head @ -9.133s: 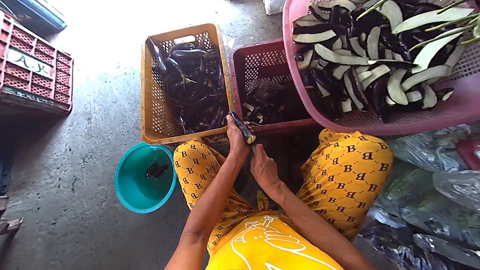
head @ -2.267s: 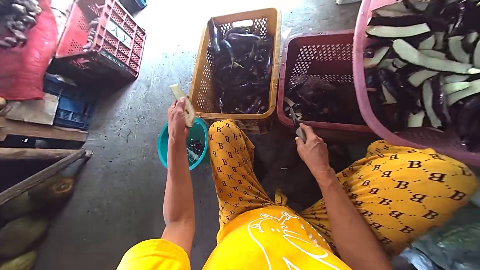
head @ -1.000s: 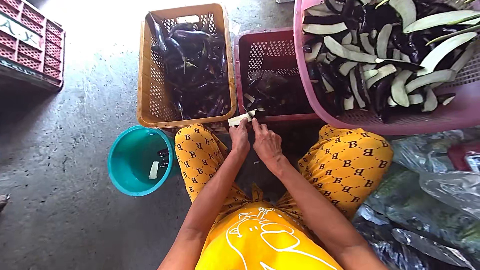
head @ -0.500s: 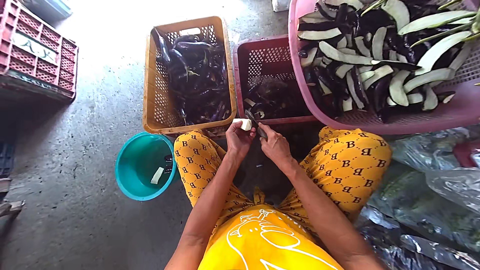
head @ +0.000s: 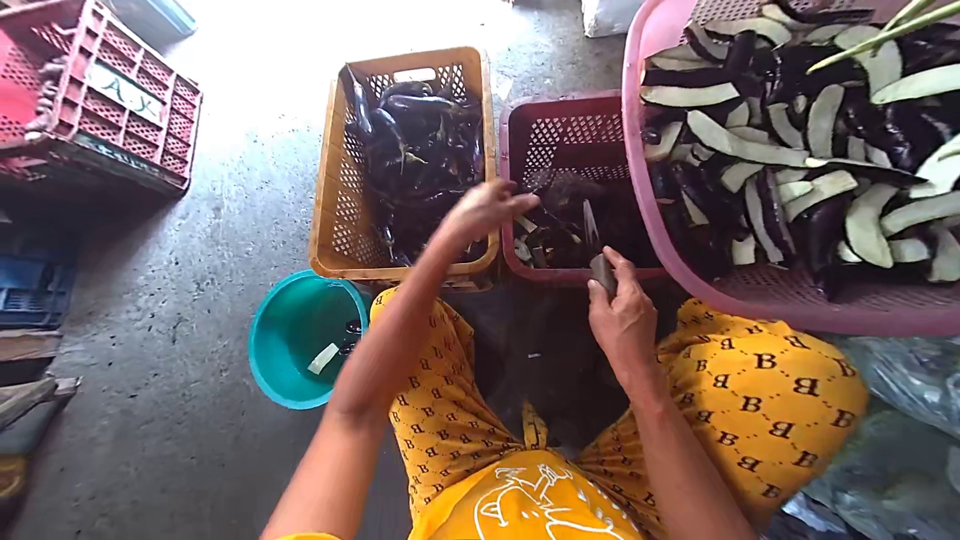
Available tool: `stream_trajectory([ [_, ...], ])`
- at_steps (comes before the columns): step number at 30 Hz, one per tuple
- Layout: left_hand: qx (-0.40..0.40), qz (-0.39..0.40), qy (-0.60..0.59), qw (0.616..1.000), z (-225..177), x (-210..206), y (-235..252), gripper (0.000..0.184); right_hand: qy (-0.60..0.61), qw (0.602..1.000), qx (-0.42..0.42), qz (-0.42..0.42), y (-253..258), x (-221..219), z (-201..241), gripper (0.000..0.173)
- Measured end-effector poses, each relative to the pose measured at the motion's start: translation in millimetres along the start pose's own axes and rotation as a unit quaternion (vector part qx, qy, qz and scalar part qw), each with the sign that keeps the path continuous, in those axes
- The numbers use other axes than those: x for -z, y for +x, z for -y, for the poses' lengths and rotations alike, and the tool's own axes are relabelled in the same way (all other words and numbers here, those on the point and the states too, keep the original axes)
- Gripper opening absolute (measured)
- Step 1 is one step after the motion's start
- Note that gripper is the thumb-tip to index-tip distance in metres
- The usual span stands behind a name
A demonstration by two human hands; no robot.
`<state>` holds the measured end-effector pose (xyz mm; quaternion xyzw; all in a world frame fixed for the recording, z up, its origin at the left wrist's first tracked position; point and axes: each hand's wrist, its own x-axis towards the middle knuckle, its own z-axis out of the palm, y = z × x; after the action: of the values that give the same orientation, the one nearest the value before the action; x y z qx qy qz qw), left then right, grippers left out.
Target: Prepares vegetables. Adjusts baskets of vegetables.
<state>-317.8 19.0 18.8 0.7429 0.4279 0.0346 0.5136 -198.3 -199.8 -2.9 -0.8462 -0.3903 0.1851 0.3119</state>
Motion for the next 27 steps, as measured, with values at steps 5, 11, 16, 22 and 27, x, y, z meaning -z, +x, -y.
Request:
stream_trajectory([
  [5, 0.079, -0.118, 0.178, 0.974, 98, 125, 48, 0.037, -0.009, 1.0, -0.005, -0.01, -1, -9, -4, 0.046],
  [11, 0.281, -0.123, 0.261, 0.915, 250, 144, 56, 0.037, -0.022, 1.0, 0.016, -0.003, 2, -23, -12, 0.044],
  [16, 0.174, 0.046, 0.514, 0.839, 280, 100, 69, 0.036, -0.034, 0.999, 0.028, 0.003, 4, -30, -17, 0.045],
  [22, 0.14, 0.296, 0.58, 0.746, 193, 131, 40, 0.041, -0.04, 0.998, 0.051, -0.002, 1, -32, -12, 0.045],
  [27, -0.073, 0.063, 0.507, 0.857, 267, 139, 51, 0.024, 0.029, 0.999, 0.026, -0.01, -1, -35, -11, 0.047],
])
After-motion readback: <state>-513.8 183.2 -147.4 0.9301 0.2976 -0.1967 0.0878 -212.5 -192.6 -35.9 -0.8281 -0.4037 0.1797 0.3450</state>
